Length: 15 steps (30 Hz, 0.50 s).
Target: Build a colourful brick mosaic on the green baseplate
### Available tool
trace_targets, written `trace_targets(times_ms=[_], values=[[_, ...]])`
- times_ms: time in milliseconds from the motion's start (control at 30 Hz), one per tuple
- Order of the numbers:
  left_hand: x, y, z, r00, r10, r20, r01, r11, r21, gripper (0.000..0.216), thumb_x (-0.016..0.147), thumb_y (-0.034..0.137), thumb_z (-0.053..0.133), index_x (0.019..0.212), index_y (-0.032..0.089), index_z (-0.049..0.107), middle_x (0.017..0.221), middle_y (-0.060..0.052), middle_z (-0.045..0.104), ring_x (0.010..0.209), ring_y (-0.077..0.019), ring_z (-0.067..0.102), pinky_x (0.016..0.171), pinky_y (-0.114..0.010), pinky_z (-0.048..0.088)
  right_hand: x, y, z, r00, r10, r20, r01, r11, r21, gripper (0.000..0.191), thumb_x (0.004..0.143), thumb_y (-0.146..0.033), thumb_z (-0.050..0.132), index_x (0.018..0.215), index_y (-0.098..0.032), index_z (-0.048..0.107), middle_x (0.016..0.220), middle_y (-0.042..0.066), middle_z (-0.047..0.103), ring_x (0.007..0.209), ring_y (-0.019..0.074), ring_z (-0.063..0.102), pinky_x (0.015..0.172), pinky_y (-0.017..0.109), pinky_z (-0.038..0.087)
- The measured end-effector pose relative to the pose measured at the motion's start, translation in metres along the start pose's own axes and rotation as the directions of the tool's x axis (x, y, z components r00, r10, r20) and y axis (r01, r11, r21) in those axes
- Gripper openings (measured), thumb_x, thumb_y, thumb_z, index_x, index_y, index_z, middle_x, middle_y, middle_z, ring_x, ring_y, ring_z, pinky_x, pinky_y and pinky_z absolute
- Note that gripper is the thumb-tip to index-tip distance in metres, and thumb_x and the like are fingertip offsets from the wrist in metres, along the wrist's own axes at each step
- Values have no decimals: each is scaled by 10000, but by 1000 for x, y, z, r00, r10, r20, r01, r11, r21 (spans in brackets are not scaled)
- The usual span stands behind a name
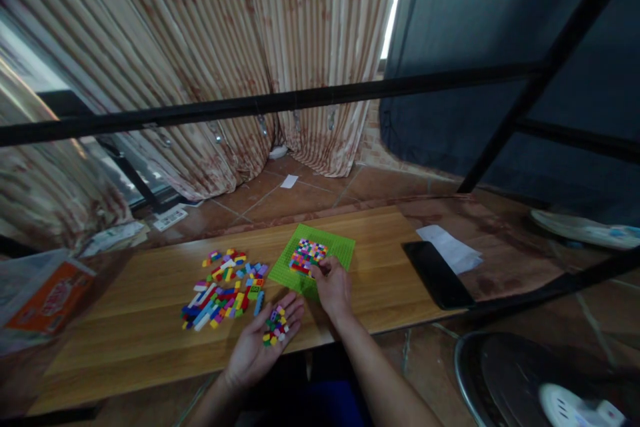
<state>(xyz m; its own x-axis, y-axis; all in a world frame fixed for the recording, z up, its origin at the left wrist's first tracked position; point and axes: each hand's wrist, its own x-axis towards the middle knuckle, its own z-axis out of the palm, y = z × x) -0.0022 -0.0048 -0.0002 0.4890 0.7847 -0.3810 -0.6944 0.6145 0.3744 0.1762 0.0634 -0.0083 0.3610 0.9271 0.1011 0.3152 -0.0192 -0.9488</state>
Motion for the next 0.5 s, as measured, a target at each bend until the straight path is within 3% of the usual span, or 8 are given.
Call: trace_targets(times_ms=[200,333,400,500], values=[[1,0,-4,999,4,42,-5,1000,23,370,933,260,390,1226,115,563,1235,-148,610,1200,-223,529,1023,-360,378,9,-6,-9,999,-46,5,47,994,-96,330,730,-497,604,788,-176,649,681,49,674,620,212,624,599,312,453],[1,-2,-5,996,50,71,-52,999,15,365,933,247,390,1227,105,551,1271,-154,583,1202,-224,528,1012,-351,393,25,-16,-7,992,-127,-19,120,969,-214,489,771,-559,546,1029,-157,648,917,122,674,865,270,618,762,372,449],[1,-3,-4,995,60,75,-60,998,6,372,928,255,405,1242,104,535,1269,-159,582,1195,-226,534,1004,-344,400,31,-21,0,972,-228,61,236,926,-294,481,795,-518,548,1114,-167,627,1047,142,648,997,283,574,863,395,415],[0,-5,-3,996,69,59,-68,998,-12,388,918,257,432,1266,107,512,1260,-161,587,1170,-226,554,997,-340,405,34,-22,10,919,-331,214,387,861,-330,396,831,-420,549,1154,-202,618,1092,129,640,1013,268,558,905,403,398]])
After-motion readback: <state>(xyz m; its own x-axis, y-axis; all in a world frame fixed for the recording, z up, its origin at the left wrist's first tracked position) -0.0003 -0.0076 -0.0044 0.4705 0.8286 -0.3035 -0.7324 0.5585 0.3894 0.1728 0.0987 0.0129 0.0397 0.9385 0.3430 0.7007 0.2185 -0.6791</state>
